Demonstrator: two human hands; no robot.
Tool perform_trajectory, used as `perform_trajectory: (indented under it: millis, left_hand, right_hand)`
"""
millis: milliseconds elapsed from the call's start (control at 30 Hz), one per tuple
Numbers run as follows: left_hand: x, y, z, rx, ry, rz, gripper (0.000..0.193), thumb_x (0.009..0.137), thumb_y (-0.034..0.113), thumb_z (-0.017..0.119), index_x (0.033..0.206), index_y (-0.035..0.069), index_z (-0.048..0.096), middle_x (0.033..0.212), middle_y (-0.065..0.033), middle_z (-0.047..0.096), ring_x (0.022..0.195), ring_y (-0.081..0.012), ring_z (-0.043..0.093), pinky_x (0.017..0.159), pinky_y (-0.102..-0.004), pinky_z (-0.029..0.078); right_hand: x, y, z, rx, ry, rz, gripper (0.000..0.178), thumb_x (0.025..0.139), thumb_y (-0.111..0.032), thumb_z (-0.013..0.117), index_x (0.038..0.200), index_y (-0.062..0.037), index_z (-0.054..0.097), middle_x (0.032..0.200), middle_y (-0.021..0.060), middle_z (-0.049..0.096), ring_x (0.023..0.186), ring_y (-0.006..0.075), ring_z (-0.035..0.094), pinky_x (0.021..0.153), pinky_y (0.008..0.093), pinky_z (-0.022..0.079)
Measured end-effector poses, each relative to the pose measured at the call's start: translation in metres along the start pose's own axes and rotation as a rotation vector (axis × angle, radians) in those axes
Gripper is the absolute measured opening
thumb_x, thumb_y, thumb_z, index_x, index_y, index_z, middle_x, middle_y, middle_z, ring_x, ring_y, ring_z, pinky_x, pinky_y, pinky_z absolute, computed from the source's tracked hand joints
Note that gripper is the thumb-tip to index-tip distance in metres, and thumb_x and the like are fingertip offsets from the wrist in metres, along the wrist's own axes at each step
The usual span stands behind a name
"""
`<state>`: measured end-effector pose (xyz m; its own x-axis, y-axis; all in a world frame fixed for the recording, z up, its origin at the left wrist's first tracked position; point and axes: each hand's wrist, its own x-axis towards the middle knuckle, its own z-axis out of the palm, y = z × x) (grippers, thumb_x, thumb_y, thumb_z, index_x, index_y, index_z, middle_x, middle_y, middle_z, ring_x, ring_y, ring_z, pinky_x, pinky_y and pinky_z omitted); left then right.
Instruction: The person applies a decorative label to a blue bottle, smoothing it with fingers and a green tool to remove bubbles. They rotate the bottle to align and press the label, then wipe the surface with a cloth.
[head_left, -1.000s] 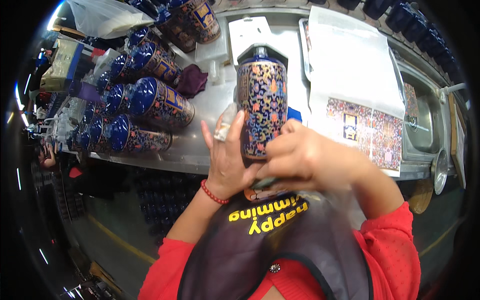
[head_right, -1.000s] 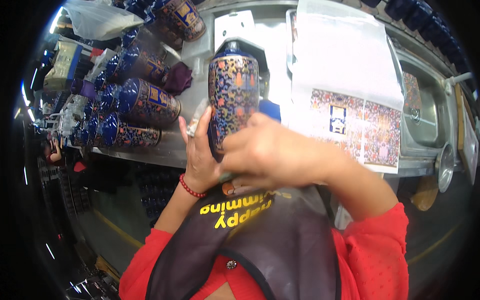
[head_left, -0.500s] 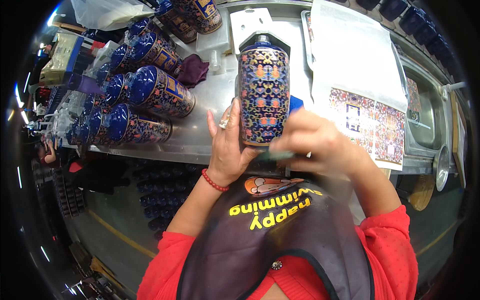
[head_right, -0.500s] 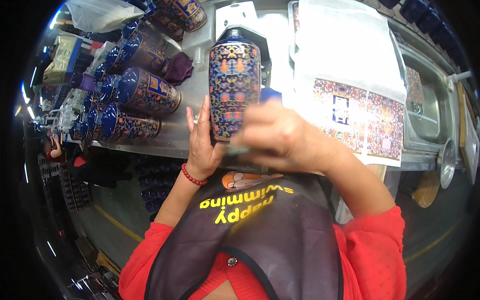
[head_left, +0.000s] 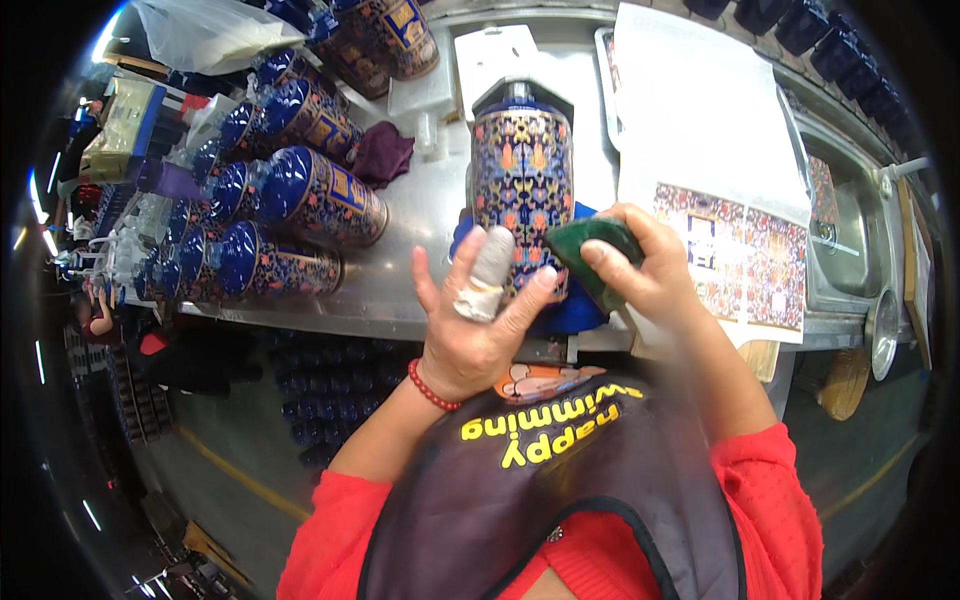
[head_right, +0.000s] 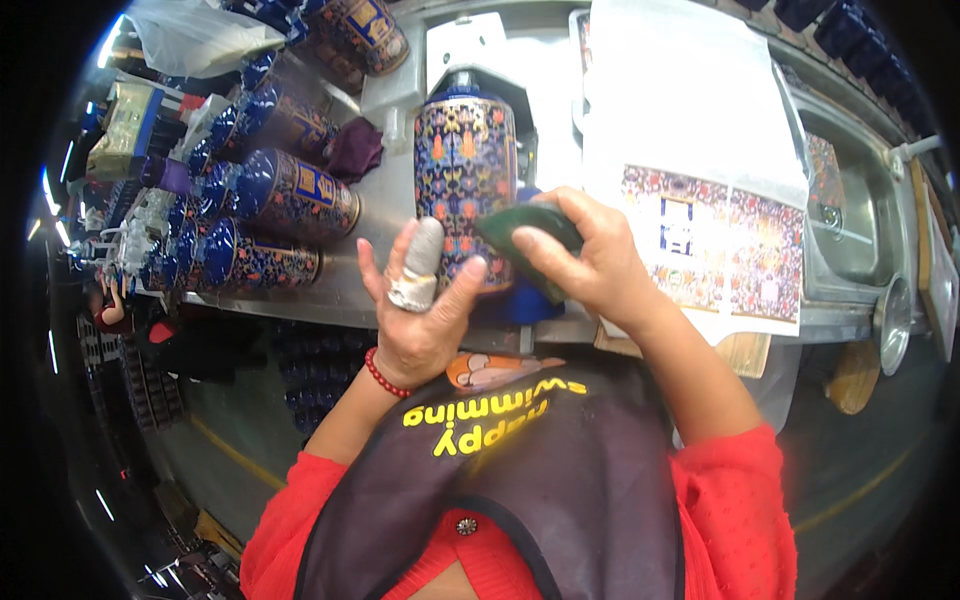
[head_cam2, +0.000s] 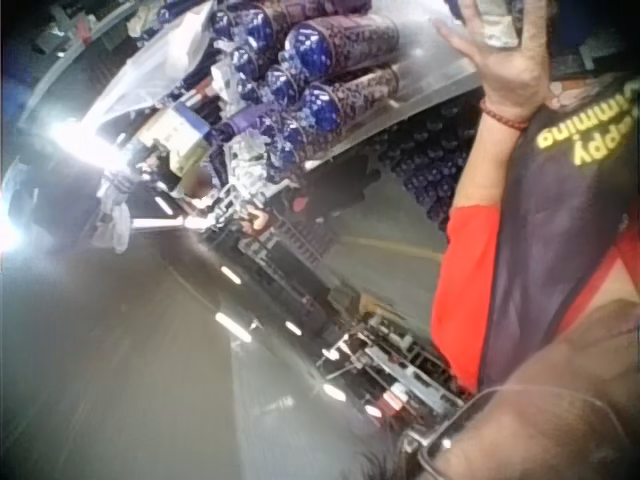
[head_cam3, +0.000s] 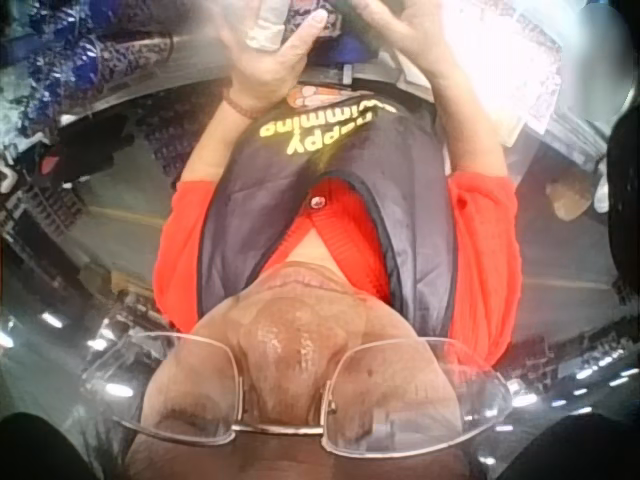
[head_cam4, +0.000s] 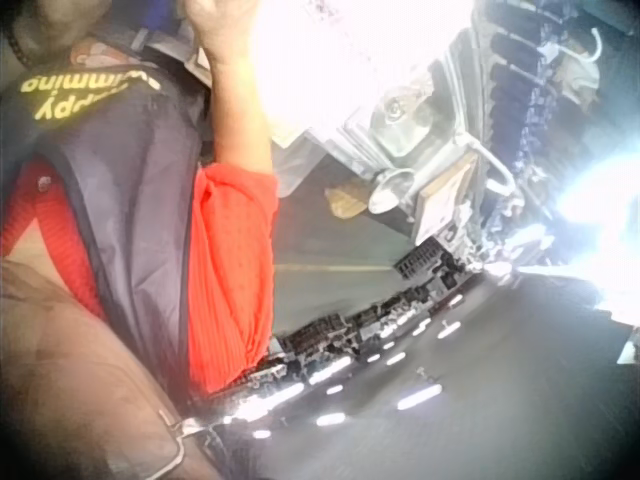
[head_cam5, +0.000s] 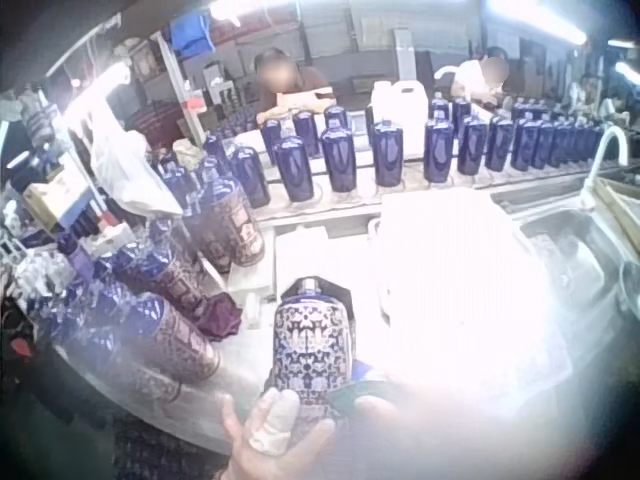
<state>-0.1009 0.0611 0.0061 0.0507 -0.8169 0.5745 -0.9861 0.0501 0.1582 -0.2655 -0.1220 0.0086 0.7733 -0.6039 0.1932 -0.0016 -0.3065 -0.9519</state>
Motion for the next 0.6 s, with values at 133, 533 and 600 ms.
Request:
perform_trajectory:
  millis: [133, 533, 600]
  left_hand:
    - [0.015, -0.004, -0.005, -0.173, -0.037, -0.156, 0.088, 0.078, 0.032, 0.083, 0.151, 0.001, 0.045, 0.149, -0.0244, 0.051, 0.141, -0.0470, 0.042, 0.117, -0.0702, 0.005]
    - [0.004, -0.028, -0.001, -0.275, -0.172, -0.169, 0.113, 0.086, 0.051, 0.076, 0.157, -0.012, 0.017, 0.145, -0.0275, 0.052, 0.141, -0.0444, 0.045, 0.121, -0.0642, 0.004]
    - [0.005, -0.037, 0.001, -0.493, -0.214, -0.224, 0.116, 0.089, 0.073, 0.056, 0.159, -0.009, 0.013, 0.158, -0.0328, 0.034, 0.149, -0.0465, 0.030, 0.121, -0.0636, 0.000]
  right_hand:
    - [0.015, -0.012, -0.008, -0.547, 0.048, -0.472, 0.031, 0.076, -0.013, 0.080, 0.105, -0.0068, 0.070, 0.084, 0.0077, 0.064, 0.072, 0.0255, 0.062, 0.069, 0.0381, 0.048]
    - [0.078, -0.064, -0.015, -0.016, 0.010, 0.049, 0.023, 0.095, -0.017, 0.072, 0.111, -0.0014, 0.066, 0.094, 0.0060, 0.069, 0.083, 0.0125, 0.065, 0.074, 0.0272, 0.053]
    - [0.055, -0.046, -0.009, 0.138, 0.090, 0.016, 0.018, 0.099, -0.015, 0.066, 0.109, 0.0005, 0.064, 0.089, 0.0060, 0.071, 0.080, 0.0092, 0.065, 0.069, 0.0262, 0.053]
